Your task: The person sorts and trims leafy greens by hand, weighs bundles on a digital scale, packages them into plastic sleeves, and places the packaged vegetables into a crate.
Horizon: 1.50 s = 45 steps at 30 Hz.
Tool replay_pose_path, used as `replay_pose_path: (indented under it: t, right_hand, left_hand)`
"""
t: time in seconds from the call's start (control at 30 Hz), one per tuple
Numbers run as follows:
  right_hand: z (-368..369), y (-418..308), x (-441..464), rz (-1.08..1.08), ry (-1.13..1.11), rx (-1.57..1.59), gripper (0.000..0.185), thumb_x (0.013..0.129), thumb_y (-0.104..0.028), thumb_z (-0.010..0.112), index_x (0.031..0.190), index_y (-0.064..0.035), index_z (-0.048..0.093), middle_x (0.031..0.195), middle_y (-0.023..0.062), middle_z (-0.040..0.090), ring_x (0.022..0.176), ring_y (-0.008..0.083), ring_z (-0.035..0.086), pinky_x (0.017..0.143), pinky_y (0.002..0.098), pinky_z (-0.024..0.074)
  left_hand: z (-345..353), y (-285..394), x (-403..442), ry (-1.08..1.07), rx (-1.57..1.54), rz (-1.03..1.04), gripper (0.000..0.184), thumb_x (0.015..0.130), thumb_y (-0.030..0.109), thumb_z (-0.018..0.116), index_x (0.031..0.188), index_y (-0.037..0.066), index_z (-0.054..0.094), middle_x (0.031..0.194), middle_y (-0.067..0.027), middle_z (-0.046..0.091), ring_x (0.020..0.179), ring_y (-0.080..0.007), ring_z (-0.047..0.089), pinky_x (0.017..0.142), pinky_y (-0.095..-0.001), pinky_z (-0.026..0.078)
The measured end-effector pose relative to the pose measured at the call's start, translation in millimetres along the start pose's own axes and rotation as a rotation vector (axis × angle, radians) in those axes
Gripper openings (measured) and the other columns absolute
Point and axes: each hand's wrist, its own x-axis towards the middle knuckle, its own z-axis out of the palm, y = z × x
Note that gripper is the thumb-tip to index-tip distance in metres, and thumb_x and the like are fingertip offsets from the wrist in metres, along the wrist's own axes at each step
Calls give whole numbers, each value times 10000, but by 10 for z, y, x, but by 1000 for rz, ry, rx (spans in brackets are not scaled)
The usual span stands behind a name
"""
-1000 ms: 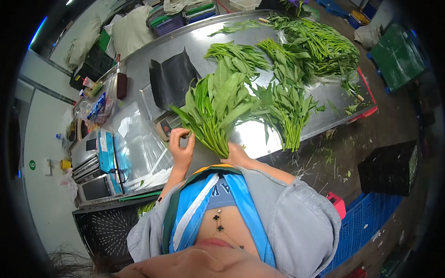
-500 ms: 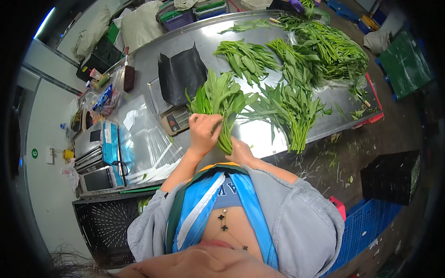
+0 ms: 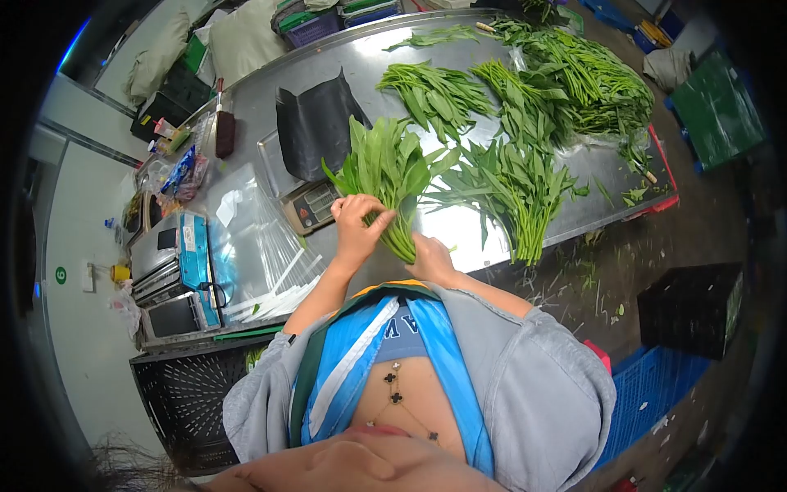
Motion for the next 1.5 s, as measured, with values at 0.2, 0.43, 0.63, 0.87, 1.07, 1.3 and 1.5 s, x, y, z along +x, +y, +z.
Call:
replay_pose_path:
  t: [0.2, 0.43, 0.63, 0.87, 1.07, 1.3, 1.5]
  right_hand:
    - [-30, -34, 40, -34, 6, -16, 404, 563, -93, 700, 911, -34, 503, 801, 148, 582, 766, 363, 550, 679, 437, 426]
    - [27, 63, 46, -103, 75, -43, 406, 585, -92, 688, 948, -34, 515, 816, 147, 582, 759, 348, 550, 670, 416, 410]
    - [10, 78, 63, -81, 104, -76, 411, 595, -94, 678, 970, -35, 520, 813, 129, 583, 774, 327, 553, 673, 406, 406]
    - [-68, 53, 51, -106, 127, -116, 438, 599, -67, 663, 1010, -40, 515, 809, 113, 582, 774, 301, 556, 665, 395, 396]
    - [-34, 115, 34, -114, 137, -141, 483, 589, -60, 665, 1046, -47, 509, 810, 105, 579, 771, 297, 555, 665, 390, 394]
    - [-8, 180, 8, -82, 131, -132, 512, 571, -45, 663, 1060, -49, 512, 839, 111, 580, 783, 308, 557, 671, 400, 400]
    - [-13, 244, -27, 16, 140, -105, 503, 565, -58, 673, 1042, -43, 511, 850, 142, 592, 783, 342, 559, 674, 409, 415]
  left_hand:
    - [43, -111, 63, -31, -62, -105, 136, 683, 208, 695, 725, 97, 628, 753, -9, 587, 788, -168, 524, 809, -342, 267]
    - [72, -139, 70, -86, -92, -185, 143, 681, 215, 694, 709, 87, 637, 745, -16, 590, 776, -164, 530, 788, -332, 284]
    - [96, -231, 82, -112, -193, -243, 153, 673, 190, 692, 721, 53, 643, 725, -43, 603, 709, -179, 552, 729, -309, 369]
    - [187, -343, 26, -97, -397, -338, 142, 682, 108, 687, 753, -4, 635, 720, -65, 611, 674, -130, 558, 646, -247, 441]
    - [171, -329, 13, -94, -478, -419, 165, 665, 162, 692, 708, 11, 638, 739, -91, 639, 715, -219, 596, 698, -301, 441]
    - [21, -281, 4, -174, -392, -351, 153, 678, 163, 682, 706, 19, 640, 746, -91, 637, 717, -213, 593, 713, -309, 433]
    - [8, -247, -65, -357, -815, -725, 180, 719, 156, 681, 789, 1, 623, 766, -39, 609, 711, -141, 546, 692, -250, 417]
